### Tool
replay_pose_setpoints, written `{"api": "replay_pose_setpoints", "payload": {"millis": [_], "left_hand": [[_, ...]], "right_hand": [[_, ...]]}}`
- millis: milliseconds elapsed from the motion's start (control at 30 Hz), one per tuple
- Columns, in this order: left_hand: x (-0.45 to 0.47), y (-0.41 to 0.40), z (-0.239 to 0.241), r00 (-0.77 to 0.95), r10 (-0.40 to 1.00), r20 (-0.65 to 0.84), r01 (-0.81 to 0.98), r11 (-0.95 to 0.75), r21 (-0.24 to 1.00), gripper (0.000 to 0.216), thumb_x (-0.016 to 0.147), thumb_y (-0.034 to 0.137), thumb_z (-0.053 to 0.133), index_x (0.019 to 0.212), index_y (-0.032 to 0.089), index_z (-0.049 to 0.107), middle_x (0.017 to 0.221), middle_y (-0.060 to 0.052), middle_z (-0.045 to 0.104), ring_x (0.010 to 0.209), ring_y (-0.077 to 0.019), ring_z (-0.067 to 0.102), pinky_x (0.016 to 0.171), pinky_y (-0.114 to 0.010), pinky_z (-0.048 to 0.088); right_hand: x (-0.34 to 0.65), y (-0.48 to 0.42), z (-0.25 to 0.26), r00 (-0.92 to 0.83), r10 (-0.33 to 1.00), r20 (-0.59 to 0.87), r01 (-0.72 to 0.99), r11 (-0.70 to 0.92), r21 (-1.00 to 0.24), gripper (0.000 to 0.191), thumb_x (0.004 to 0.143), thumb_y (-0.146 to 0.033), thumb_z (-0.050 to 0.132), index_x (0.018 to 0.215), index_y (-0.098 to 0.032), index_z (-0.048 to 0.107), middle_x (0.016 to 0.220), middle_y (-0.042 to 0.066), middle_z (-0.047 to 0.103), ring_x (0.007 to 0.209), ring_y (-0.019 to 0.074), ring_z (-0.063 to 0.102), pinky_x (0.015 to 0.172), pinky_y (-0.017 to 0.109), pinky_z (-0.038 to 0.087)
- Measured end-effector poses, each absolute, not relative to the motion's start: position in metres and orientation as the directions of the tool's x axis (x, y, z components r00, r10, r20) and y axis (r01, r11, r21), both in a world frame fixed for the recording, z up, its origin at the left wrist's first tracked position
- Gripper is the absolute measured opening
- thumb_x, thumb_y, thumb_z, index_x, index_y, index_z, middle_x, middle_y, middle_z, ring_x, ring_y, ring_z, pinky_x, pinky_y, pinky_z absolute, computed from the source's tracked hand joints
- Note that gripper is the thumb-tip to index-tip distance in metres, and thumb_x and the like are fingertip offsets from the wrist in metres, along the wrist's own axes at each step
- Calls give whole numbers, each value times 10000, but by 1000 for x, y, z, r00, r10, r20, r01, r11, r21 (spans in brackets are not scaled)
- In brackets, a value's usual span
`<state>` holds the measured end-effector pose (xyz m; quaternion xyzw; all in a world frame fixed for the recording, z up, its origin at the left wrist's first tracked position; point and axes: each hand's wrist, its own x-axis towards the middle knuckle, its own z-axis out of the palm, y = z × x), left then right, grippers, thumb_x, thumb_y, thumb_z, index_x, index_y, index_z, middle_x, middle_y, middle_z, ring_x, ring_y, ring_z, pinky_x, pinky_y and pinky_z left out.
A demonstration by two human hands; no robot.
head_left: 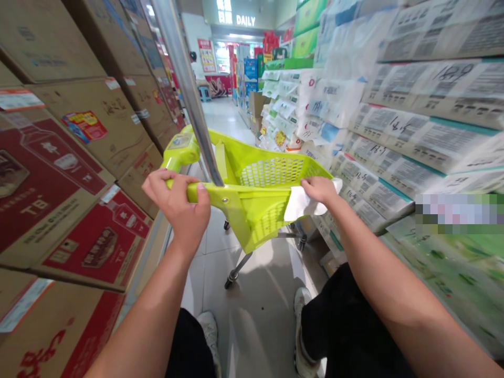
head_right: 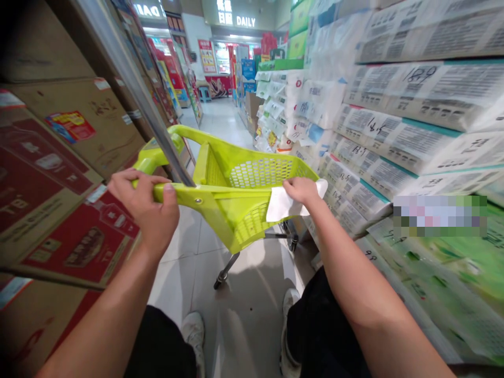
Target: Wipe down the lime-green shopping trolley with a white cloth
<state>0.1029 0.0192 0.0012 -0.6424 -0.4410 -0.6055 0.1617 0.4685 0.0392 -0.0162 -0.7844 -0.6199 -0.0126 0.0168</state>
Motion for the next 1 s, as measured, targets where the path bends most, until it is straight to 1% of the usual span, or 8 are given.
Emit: {"api": "replay_pose_setpoints", "payload": {"millis": [100, 200, 400, 567, 633, 767, 867, 1000], "left_hand": [[109, 18, 1, -150, 363, 920, 765, -546, 340, 185, 896, 359, 553, 855, 197, 634, 1067, -106, 474, 1192, -305, 473, 1088, -566, 386], [115, 17, 0, -173, 322, 931, 760, -558, 334, 205, 896, 360, 543, 851, 191, 650, 1058, -109, 474, 1182, -308, 478, 1091, -565, 384], [111, 20, -2, -129, 318, 939, 771, -563, 297, 215, 902, 380, 557, 876, 190, 654, 1052, -122, 486, 1172, -323, 485, 1073, -571, 382], [90, 29, 2, -69, 422, 904, 791, -529, 307, 230, 897, 433, 566, 877, 217, 644, 1065, -115, 501, 1185, -328, 487, 1076, -570, 370], [83, 32, 4, -72, 438, 896, 787, -527, 320, 214, 869, 418, 588, 862, 212, 648, 1055, -114, 502, 1178, -332, 495, 1078, -562, 370], [80, 35, 4, -93, 423, 901, 777, -535, 331, 189, 850, 388, 596, 843, 206, 647, 1046, -116, 500, 1173, -340, 504, 1087, -558, 358], [89, 34, 3, -155, 406, 901, 773, -518, 366, 166, 847, 370, 587, 837, 214, 644, 1061, -118, 496, 1199, -338, 492, 1105, -553, 354], [99, 31, 2, -172, 411, 895, 770, -511, 383, 167, 849, 366, 569, 849, 217, 645, 1066, -122, 491, 1223, -332, 481, 1112, -542, 366]], "right_hand": [[453, 36, -16, 203, 978, 56, 979, -203, -4, 592, 1053, -471, 284, 1089, -179, 797, 1159, 156, 773, 1101, 310, 711, 822, 327, 465], [399, 25, -10, 30, 989, 143, 994, -15, -106, 619, 1069, -519, 247, 1069, -200, 778, 1110, 134, 782, 1062, 297, 718, 841, 337, 469], [315, 10, 8, -276, 849, 451, 846, 437, -306, 549, 1096, -509, 252, 1415, -211, 583, 1393, 85, 677, 1267, 229, 619, 1037, 337, 426], [358, 26, 3, -173, 959, 226, 928, 235, -288, 708, 1054, -674, 171, 1244, -261, 713, 1222, 87, 756, 1136, 276, 689, 930, 370, 478], [394, 35, -3, -11, 994, 110, 976, 35, -214, 718, 1057, -642, 168, 1132, -260, 772, 1182, 105, 769, 1120, 298, 699, 898, 378, 483], [452, 42, -16, 224, 966, 126, 974, -216, -74, 567, 1052, -500, 294, 1142, -234, 787, 1267, 132, 737, 1218, 326, 652, 921, 398, 466], [444, 38, -18, 197, 965, 173, 979, -185, -84, 528, 1047, -465, 323, 1161, -216, 774, 1247, 128, 747, 1199, 301, 660, 937, 375, 451], [372, 27, -5, -64, 960, 271, 970, 123, -208, 528, 1073, -472, 271, 1212, -245, 727, 1254, 77, 753, 1149, 253, 683, 921, 328, 454]]}}
